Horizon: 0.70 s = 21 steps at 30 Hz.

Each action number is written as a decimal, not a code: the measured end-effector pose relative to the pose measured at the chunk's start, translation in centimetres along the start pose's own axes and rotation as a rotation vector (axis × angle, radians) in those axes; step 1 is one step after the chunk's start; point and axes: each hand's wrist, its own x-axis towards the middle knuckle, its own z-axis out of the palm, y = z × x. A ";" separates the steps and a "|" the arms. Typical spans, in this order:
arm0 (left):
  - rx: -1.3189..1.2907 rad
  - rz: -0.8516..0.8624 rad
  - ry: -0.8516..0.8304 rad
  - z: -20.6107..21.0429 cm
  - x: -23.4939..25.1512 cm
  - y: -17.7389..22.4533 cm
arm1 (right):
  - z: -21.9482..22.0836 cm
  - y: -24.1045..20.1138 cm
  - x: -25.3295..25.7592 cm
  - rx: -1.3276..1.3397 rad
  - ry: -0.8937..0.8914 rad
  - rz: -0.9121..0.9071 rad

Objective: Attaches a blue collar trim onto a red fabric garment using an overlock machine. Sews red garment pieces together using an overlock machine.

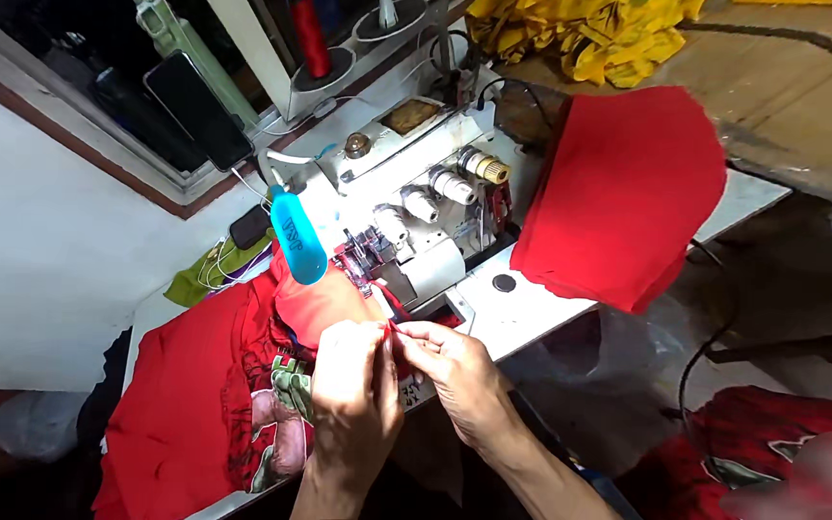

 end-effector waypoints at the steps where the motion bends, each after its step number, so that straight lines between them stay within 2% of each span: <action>1: 0.020 0.011 0.000 0.5 0.0 -0.4 | 0.2 -0.1 0.3 -0.009 0.022 -0.004; 8: 0.111 0.029 -0.026 0.8 -0.8 -1.6 | 0.0 0.1 0.1 -0.030 0.014 0.055; 21: 0.198 0.037 -0.041 0.9 -1.0 -1.2 | -0.2 0.3 -0.5 -0.133 0.026 -0.015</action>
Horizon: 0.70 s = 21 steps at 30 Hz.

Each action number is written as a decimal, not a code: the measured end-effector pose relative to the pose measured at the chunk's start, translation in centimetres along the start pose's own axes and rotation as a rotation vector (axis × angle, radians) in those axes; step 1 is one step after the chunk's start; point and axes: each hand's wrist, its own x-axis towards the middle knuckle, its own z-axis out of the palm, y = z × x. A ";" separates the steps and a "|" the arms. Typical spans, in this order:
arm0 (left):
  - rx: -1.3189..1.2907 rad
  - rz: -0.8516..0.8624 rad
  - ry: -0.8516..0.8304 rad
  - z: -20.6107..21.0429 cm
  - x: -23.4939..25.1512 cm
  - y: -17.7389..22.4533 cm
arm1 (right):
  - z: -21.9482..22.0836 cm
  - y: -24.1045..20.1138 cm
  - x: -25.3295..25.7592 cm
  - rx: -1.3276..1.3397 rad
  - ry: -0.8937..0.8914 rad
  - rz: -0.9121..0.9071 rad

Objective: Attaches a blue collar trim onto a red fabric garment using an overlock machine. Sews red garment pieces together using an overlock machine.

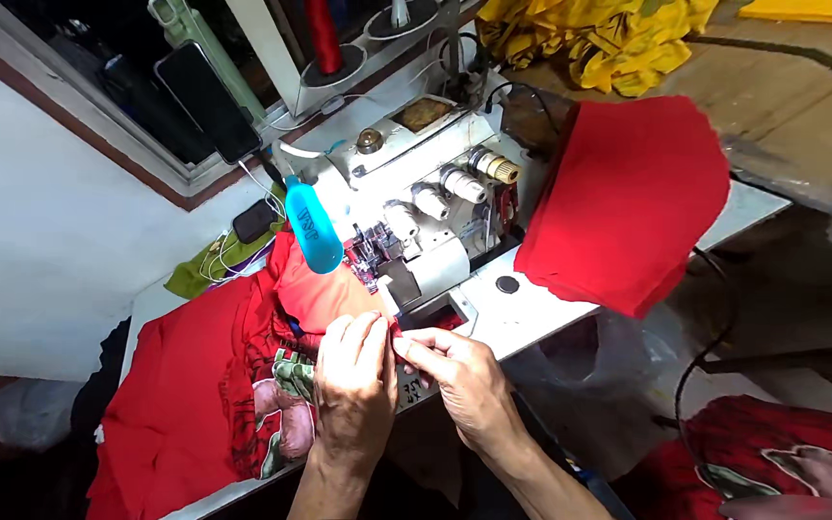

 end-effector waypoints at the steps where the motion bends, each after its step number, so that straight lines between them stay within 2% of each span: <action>1: 0.004 -0.001 -0.002 0.0 0.0 0.0 | 0.1 0.0 0.0 0.012 0.004 -0.001; 7: 0.042 -0.016 -0.005 0.8 0.9 0.1 | 0.9 -0.2 0.5 0.055 0.062 0.019; 14: -0.067 -0.096 -0.008 0.7 1.1 -0.2 | 2.6 0.3 1.7 0.134 0.152 0.045; 21: -0.152 -0.170 0.044 1.3 1.2 -1.7 | 3.9 0.4 2.7 0.044 0.196 0.005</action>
